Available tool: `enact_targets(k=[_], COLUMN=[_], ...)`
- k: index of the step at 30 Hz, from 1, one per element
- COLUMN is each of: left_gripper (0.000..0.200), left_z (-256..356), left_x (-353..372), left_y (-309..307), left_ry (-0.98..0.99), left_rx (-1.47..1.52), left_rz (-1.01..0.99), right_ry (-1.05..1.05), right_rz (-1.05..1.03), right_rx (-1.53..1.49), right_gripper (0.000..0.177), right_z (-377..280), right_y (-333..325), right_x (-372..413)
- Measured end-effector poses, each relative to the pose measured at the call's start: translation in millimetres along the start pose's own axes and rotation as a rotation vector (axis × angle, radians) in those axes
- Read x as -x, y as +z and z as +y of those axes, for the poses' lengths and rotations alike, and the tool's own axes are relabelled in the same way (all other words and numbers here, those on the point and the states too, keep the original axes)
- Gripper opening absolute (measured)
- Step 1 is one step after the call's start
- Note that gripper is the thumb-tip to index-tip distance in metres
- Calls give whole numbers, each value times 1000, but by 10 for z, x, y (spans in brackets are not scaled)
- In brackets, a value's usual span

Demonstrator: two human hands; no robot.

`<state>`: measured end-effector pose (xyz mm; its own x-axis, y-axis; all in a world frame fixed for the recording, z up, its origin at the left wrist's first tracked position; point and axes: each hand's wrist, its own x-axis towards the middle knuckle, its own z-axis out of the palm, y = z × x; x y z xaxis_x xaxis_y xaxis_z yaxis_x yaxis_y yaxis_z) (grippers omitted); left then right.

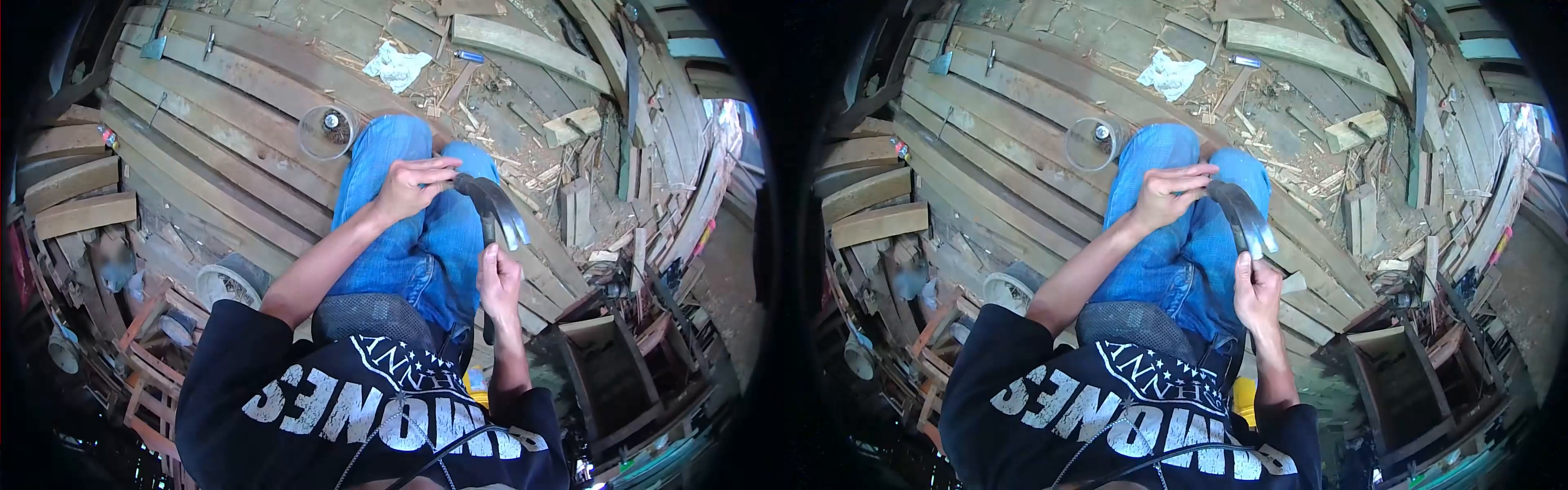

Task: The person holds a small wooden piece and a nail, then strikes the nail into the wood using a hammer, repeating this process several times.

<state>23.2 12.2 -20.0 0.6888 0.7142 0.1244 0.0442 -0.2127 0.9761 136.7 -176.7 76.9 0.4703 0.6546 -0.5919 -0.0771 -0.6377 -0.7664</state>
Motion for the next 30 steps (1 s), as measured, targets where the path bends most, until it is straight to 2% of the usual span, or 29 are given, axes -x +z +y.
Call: enact_targets(k=[2, 4, 6, 10, 12, 20, 22, 24, 27, 30], left_gripper=[20, 20, 20, 18, 18, 19, 19, 19, 19, 20], left_z=[15, 55, 95, 74, 52, 61, 47, 45, 40, 40], left_x=[-16, -10, -11, -19, -15, -36, -29, -18, 13, 7], left_y=[13, 17, 4, 14, 21, 11, 19, 27, 20, 16], left_ry=[-15, -19, -8, 4, 8, 7, 5, -6, -21, -11], left_rx=[1, 3, -15, -48, -43, 10, 16, 27, 32, 16], left_rz=[17, 22, 23, 42, 47, 50, 56, 50, 42, 31], right_ry=[23, -3, 13, -34, 21, -40, 9, 23, -75, -118], right_rz=[1, -33, -17, -34, -8, -9, -8, -20, 0, 26], right_rx=[48, -170, -204, -76, 4, -43, 107, 115, -52, 72], right_gripper=[46, 46, 46, 44, 44, 45, 46, 45, 45, 44], right_z=[-15, -133, -163, -50, 2, 12, 45, 23, -38, -31], right_y=[-6, 3, 5, -49, -35, -10, -9, -44, -31, -20], right_x=[-9, 37, 32, 19, 13, 13, -21, -26, 21, 26])
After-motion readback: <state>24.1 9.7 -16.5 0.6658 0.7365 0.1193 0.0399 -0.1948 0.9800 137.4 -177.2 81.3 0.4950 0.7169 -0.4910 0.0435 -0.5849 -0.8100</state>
